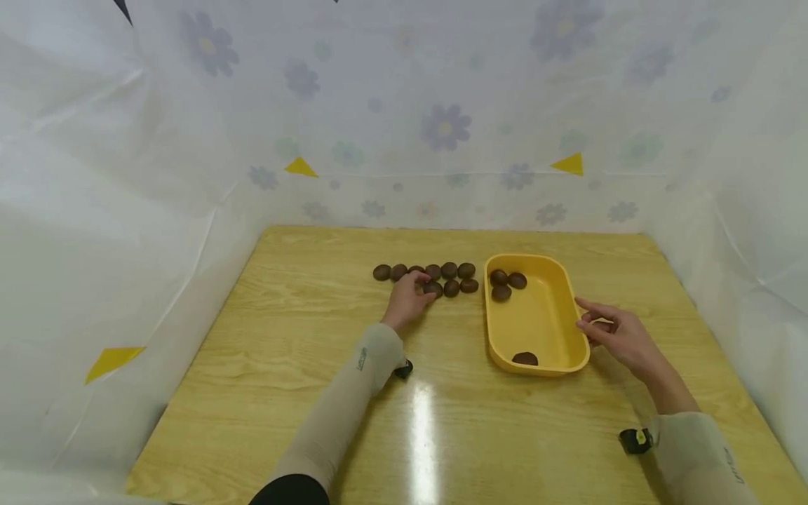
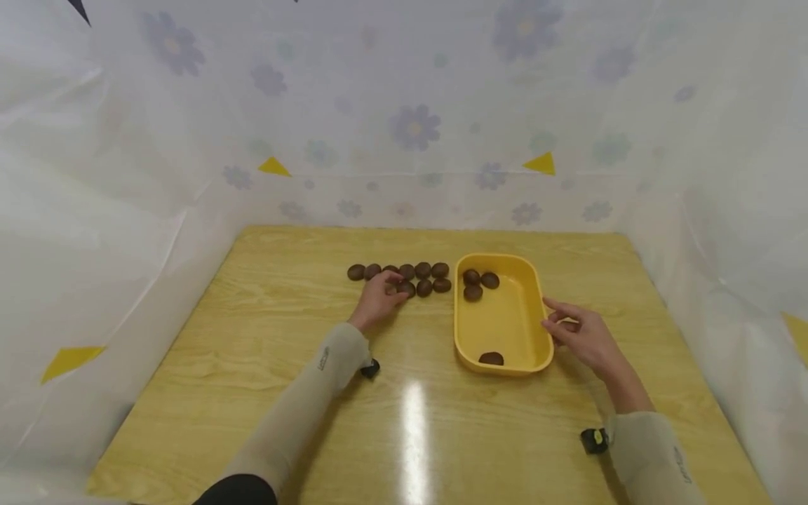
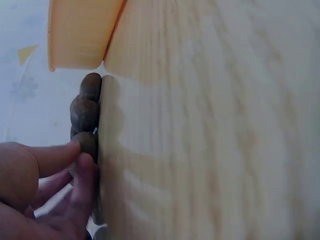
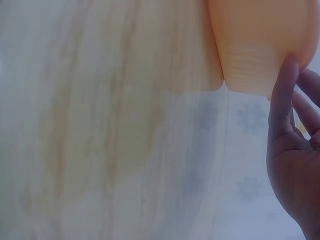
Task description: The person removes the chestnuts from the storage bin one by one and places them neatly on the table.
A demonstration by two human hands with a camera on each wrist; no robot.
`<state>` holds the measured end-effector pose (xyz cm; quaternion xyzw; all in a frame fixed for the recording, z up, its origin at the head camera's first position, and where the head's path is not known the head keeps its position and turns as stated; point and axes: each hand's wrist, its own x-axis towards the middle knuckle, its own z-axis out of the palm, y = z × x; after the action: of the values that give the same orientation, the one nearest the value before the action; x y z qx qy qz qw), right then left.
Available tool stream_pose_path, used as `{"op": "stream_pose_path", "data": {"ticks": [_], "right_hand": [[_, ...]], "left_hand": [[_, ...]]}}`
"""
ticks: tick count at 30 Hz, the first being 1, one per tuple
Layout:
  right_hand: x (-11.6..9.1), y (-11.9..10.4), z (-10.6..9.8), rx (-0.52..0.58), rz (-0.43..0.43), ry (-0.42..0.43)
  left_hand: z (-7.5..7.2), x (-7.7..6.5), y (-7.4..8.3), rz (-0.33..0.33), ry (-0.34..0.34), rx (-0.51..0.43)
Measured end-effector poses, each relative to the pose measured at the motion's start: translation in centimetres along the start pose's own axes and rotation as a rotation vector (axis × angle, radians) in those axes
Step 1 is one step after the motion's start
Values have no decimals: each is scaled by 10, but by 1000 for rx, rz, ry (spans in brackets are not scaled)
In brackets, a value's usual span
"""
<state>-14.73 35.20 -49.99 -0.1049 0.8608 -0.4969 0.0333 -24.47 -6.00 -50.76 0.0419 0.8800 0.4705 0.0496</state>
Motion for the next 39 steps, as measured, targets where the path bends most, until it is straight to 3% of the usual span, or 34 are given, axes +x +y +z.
{"op": "stream_pose_path", "data": {"ticks": [6, 13, 24, 34, 39], "right_hand": [[-1, 1, 1, 6, -2, 0], [-2, 0, 2, 8, 16, 5], [11, -5, -3, -37, 18, -37], [22, -12, -5, -149, 60, 13], [22, -13, -11, -137, 87, -18]], "left_hand": [[-2, -6, 12, -13, 53, -96], [3, -12, 39, 40, -5, -195], [25, -18, 66, 141, -146, -251], [47, -26, 83, 248, -353, -231], [54, -29, 90, 301, -457, -210]]}}
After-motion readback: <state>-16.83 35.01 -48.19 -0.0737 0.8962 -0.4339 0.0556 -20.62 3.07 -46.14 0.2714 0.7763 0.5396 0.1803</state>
